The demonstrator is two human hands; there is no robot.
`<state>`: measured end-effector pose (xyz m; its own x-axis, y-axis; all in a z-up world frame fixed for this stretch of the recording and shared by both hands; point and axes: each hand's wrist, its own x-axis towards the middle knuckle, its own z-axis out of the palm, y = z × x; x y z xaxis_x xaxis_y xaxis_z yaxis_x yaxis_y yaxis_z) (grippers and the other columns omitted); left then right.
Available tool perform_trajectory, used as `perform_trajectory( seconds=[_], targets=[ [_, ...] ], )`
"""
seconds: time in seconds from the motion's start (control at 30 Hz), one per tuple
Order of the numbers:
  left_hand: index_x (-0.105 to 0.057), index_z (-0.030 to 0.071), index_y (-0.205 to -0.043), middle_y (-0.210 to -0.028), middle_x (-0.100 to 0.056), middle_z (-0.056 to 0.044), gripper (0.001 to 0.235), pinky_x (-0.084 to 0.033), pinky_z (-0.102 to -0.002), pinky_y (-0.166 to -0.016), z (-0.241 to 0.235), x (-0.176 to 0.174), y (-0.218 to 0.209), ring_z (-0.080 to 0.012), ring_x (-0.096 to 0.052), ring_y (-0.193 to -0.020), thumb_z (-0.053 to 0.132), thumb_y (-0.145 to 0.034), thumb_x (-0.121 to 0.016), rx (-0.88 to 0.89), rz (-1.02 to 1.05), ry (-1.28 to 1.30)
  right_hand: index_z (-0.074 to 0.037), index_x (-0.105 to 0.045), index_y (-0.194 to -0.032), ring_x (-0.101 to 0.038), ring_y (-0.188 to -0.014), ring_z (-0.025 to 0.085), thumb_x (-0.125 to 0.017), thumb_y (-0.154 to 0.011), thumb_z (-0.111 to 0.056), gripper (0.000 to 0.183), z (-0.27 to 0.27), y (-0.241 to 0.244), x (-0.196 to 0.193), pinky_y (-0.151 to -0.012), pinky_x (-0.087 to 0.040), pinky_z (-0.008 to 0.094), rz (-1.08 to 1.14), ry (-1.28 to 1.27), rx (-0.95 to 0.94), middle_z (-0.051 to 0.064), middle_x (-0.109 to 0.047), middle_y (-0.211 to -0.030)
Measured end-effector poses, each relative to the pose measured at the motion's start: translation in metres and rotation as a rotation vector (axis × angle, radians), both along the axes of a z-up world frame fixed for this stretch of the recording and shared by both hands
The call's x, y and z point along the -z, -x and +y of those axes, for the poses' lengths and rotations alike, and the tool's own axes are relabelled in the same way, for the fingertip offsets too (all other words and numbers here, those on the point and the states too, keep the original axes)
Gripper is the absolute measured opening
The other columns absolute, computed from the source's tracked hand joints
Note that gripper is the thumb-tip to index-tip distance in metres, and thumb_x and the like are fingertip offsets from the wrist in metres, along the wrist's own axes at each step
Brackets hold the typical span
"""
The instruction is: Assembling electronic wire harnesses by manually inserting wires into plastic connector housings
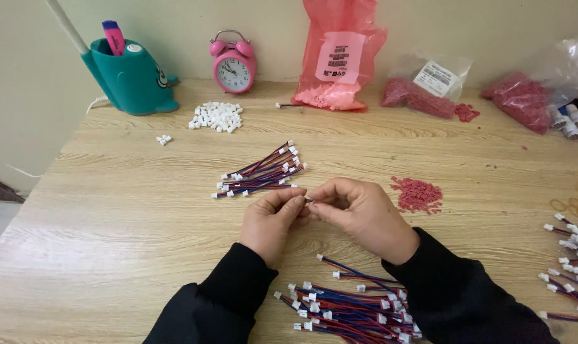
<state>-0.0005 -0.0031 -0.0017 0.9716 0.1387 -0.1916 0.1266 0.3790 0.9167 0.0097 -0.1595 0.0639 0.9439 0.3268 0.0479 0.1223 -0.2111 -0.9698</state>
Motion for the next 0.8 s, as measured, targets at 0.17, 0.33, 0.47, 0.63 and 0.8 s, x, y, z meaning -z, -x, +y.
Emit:
perform_trajectory(
  seconds=[0.17,0.33,0.47,0.63,0.8],
  targets=[
    [-0.068,-0.002,-0.111,-0.085,-0.072,-0.017,0.027,-0.063,-0.033,-0.07,0.002,0.002,0.0,-0.0209,-0.071,-0.075,0.002,-0.084,-0.071,-0.005,-0.039,0.103,-0.011,-0.077,-0.089,-0.063,-0.063,0.012,-0.075,-0.077,-0.009,0.012,0.003,0.01,-0.022,-0.058,-0.053,0.026,-0.358,0.24,0.05,0.004,-0.072,-0.071],
    [-0.066,-0.002,-0.112,-0.085,-0.072,-0.015,0.03,-0.063,-0.034,-0.072,-0.001,-0.003,0.006,-0.0216,-0.072,-0.077,0.002,-0.083,-0.072,-0.008,-0.043,0.18,-0.019,-0.078,-0.085,-0.06,-0.061,0.01,-0.076,-0.079,-0.016,0.007,0.002,0.012,-0.019,-0.057,-0.05,0.022,-0.558,0.388,0.105,-0.003,-0.068,-0.073],
    [-0.065,-0.002,-0.112,-0.083,-0.071,-0.013,0.031,-0.063,-0.034,-0.071,-0.001,0.001,0.005,-0.022,-0.072,-0.076,0.003,-0.082,-0.073,0.003,-0.046,0.208,-0.018,-0.078,-0.087,-0.061,-0.063,0.015,-0.075,-0.08,-0.013,0.009,0.002,0.01,-0.016,-0.06,-0.05,0.027,-0.574,0.356,0.081,0.0,-0.064,-0.072],
    [-0.064,-0.001,-0.113,-0.082,-0.071,-0.013,0.032,-0.063,-0.035,-0.071,-0.001,0.001,0.006,-0.0229,-0.072,-0.076,0.004,-0.083,-0.073,0.024,-0.06,0.219,-0.019,-0.079,-0.088,-0.063,-0.072,0.02,-0.076,-0.08,-0.016,0.009,-0.004,0.003,-0.007,-0.069,-0.05,0.03,-0.576,0.27,0.043,0.002,-0.063,-0.075],
    [-0.063,-0.001,-0.114,-0.083,-0.071,-0.016,0.032,-0.062,-0.034,-0.07,-0.001,0.0,0.008,-0.0247,-0.073,-0.077,0.0,-0.083,-0.071,0.036,-0.076,0.252,-0.019,-0.077,-0.093,-0.062,-0.081,0.027,-0.078,-0.08,-0.022,0.014,-0.007,0.001,-0.009,-0.077,-0.048,0.037,-0.665,0.292,0.035,0.005,-0.06,-0.081]
  ],
)
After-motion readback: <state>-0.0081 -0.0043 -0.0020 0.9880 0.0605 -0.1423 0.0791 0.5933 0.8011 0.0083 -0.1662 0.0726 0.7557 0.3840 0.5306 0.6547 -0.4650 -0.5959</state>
